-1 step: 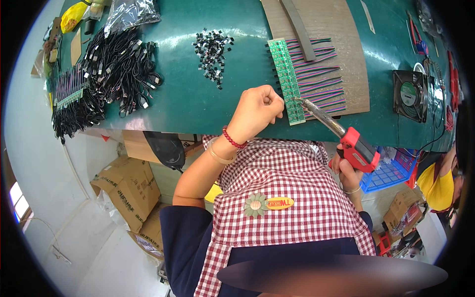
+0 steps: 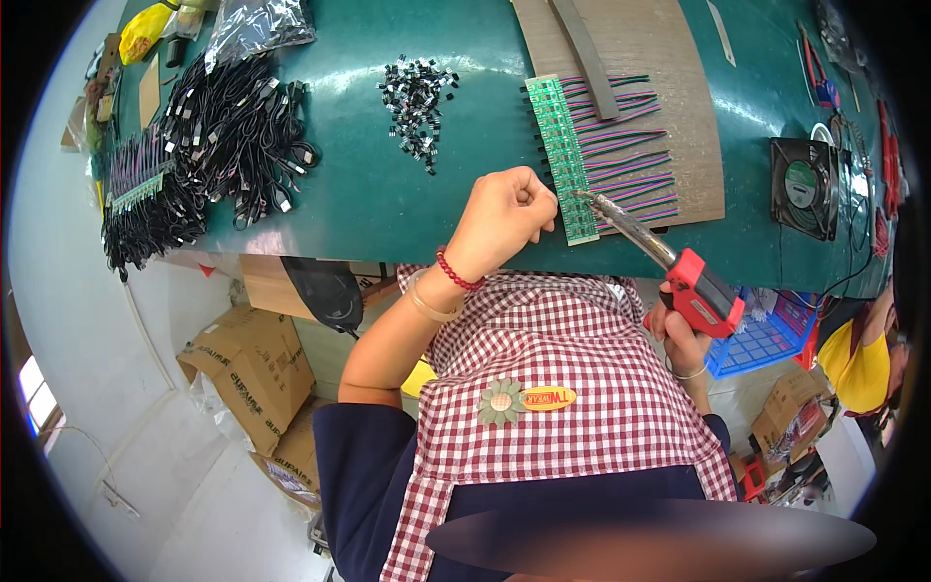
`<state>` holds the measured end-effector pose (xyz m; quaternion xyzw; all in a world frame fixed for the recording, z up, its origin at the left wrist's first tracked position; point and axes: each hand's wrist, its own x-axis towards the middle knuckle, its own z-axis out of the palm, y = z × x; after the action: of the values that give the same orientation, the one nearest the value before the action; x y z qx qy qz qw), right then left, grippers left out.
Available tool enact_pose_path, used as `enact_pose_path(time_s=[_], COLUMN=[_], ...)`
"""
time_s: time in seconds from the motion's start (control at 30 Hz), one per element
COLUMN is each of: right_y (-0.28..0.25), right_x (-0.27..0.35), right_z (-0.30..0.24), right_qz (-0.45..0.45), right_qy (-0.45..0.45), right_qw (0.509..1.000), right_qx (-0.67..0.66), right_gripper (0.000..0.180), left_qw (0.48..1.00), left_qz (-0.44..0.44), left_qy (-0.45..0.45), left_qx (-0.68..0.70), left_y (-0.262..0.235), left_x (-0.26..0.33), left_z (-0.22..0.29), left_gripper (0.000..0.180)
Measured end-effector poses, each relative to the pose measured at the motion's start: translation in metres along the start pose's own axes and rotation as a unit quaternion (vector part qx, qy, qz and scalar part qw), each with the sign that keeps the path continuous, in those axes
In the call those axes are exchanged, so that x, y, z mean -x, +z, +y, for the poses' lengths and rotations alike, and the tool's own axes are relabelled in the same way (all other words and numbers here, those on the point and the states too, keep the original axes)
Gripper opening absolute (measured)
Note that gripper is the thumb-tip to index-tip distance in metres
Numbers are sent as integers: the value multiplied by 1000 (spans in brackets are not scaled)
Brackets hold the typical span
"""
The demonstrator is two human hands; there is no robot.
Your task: The person solders electrical components and wires onto printed circuit boards using a soldering iron and solder wire.
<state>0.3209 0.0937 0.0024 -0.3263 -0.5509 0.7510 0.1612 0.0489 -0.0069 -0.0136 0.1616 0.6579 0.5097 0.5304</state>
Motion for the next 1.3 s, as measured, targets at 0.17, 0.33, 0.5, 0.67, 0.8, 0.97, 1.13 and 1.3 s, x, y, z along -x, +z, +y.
enact_pose_path(time_s=[0.17, 0.33, 0.5, 0.67, 0.8, 0.97, 1.13, 1.3], right_y=[3, 6, 6, 3, 3, -1, -2, -3], right_x=[-6, -12, -16, -11, -9, -6, -5, -3], right_z=[-1, -6, -7, -1, 2, 6, 9, 11], right_qz=[-5, -1, -9, 1, -12, -6, 0, -3], right_qy=[-19, -56, -56, -22, -32, -16, 3, 15], right_qw=[1000, 997, 997, 998, 999, 1000, 1000, 1000], right_qx=[-9, -53, -57, -54, -17, 0, 14, 27], right_gripper=[40, 41, 42, 43, 37, 39, 40, 40], left_qw=[1000, 1000, 1000, 1000, 1000, 1000, 1000, 1000], left_qz=[25, 22, 11, 15, 15, 1, 17, 19], left_qy=[7, 5, -14, 0, -2, -23, -6, -7], left_qx=[0, -9, -15, -5, -4, -17, -13, -12], left_y=[2, 3, 1, 1, 1, 1, 2, 2], left_x=[1, 0, 0, -2, -2, -1, -1, -2], left_z=[-1, -1, 1, 0, 1, 5, 2, 2], left_gripper=[10, 9, 9, 9, 9, 10, 9, 9])
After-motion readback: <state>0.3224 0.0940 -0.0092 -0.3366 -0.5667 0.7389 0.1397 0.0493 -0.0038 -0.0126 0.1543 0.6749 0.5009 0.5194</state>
